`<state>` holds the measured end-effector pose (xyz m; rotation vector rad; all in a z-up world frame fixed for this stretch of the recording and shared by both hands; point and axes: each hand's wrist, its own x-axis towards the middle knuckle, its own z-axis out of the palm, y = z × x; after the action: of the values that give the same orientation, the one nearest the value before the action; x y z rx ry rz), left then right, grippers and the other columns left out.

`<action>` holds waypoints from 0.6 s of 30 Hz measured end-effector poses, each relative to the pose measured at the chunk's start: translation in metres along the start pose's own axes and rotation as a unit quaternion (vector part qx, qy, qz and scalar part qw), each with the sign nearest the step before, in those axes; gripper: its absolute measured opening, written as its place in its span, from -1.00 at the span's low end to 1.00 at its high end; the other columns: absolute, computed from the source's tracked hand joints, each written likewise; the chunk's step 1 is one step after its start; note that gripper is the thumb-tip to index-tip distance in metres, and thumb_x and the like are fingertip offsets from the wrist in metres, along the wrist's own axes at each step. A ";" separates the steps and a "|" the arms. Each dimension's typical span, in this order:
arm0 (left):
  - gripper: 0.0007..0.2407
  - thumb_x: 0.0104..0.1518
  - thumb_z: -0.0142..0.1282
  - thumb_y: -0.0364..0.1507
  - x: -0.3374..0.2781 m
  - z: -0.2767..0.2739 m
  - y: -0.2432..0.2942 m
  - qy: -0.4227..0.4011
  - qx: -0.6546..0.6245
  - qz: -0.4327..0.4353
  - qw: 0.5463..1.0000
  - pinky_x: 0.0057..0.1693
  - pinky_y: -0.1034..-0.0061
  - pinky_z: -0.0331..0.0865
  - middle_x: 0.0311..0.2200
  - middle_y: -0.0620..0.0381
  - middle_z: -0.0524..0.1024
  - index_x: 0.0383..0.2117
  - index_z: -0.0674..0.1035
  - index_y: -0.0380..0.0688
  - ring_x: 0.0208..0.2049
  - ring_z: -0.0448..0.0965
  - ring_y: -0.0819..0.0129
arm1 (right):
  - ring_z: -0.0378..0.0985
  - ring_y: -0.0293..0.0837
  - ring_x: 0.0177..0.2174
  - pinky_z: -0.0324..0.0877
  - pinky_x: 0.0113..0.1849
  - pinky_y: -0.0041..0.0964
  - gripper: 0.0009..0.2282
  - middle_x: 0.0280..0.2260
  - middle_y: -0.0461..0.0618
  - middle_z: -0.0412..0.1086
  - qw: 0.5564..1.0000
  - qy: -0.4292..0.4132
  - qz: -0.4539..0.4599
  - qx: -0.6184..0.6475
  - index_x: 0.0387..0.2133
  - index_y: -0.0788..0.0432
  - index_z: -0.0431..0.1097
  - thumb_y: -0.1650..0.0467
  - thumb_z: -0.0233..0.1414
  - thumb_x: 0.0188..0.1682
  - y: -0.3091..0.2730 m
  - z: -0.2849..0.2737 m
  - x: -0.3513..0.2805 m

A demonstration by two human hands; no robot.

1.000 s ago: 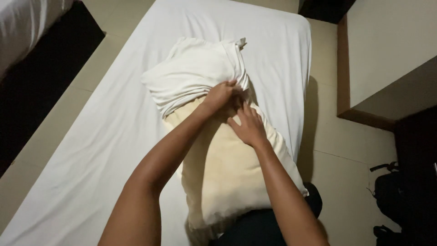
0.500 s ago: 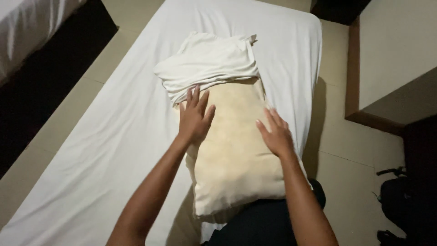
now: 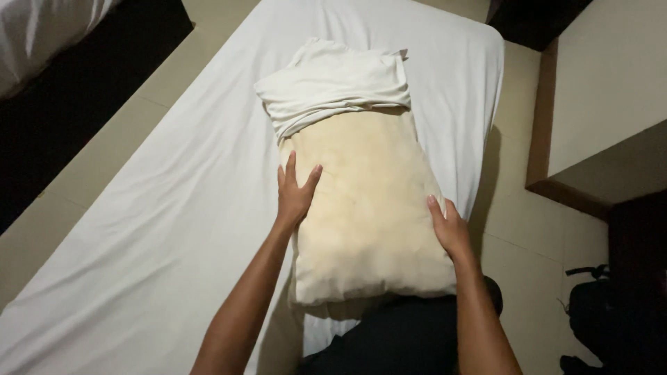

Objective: The person inserts a pillow into a white pillowcase on a bed. They align the pillow with the case, pull the fabric over the corners, and smooth the surface to fit the pillow inside.

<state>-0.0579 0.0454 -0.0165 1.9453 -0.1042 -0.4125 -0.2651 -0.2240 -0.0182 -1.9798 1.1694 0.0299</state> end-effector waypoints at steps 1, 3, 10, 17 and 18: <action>-0.22 0.11 0.07 0.18 0.003 -0.003 -0.002 0.001 -0.002 -0.001 1.000 0.46 -0.09 -0.08 0.45 -0.33 -0.17 0.46 0.09 0.33 0.45 -0.11 -0.28 | 0.23 0.36 0.23 0.16 0.21 0.15 -0.32 0.14 0.53 0.30 1.000 0.000 -0.001 -0.002 0.31 -0.09 0.24 -0.18 -0.18 0.06 0.002 0.003 -0.001; -0.22 0.10 0.02 0.24 0.011 -0.007 -0.004 -0.008 0.019 0.016 1.000 0.47 -0.03 -0.08 0.41 -0.35 -0.02 0.45 0.13 0.31 0.45 -0.06 -0.23 | 0.30 0.37 0.19 0.22 0.18 0.17 -0.32 0.09 0.55 0.35 1.000 -0.001 0.004 -0.029 0.25 0.00 0.30 -0.18 -0.19 0.07 0.008 0.006 -0.003; -0.29 0.21 -0.04 0.12 -0.037 -0.021 0.004 -0.045 0.073 0.066 0.994 0.46 -0.07 -0.08 0.36 -0.41 0.12 0.42 0.19 0.02 0.45 -0.02 -0.23 | 0.26 0.44 0.21 0.18 0.18 0.28 -0.35 0.10 0.64 0.30 0.999 -0.024 0.029 0.030 0.23 0.23 0.30 -0.04 -0.16 0.14 0.021 0.000 -0.082; -0.37 0.22 -0.10 -0.06 -0.095 -0.028 0.014 -0.065 0.057 0.056 0.995 0.38 0.09 0.05 0.41 -0.20 0.02 0.40 0.13 -0.06 0.44 0.00 -0.09 | 0.50 0.18 0.03 0.33 0.06 -0.05 -0.40 0.11 0.27 0.41 0.997 -0.017 0.073 -0.024 0.26 0.20 0.26 0.05 -0.23 0.10 0.000 -0.028 -0.137; -0.36 0.22 -0.12 -0.04 -0.096 -0.027 0.009 -0.061 0.062 0.074 0.993 0.37 0.08 0.04 0.40 -0.19 0.06 0.39 0.14 -0.09 0.44 -0.01 -0.09 | 0.50 0.20 0.05 0.33 0.07 -0.03 -0.41 0.14 0.28 0.39 0.996 -0.024 0.080 -0.026 0.27 0.22 0.24 0.07 -0.22 0.11 -0.006 -0.031 -0.142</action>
<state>-0.1376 0.0907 0.0236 2.0177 -0.3581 -0.4346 -0.3521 -0.1405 0.0628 -1.9145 1.3054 0.1916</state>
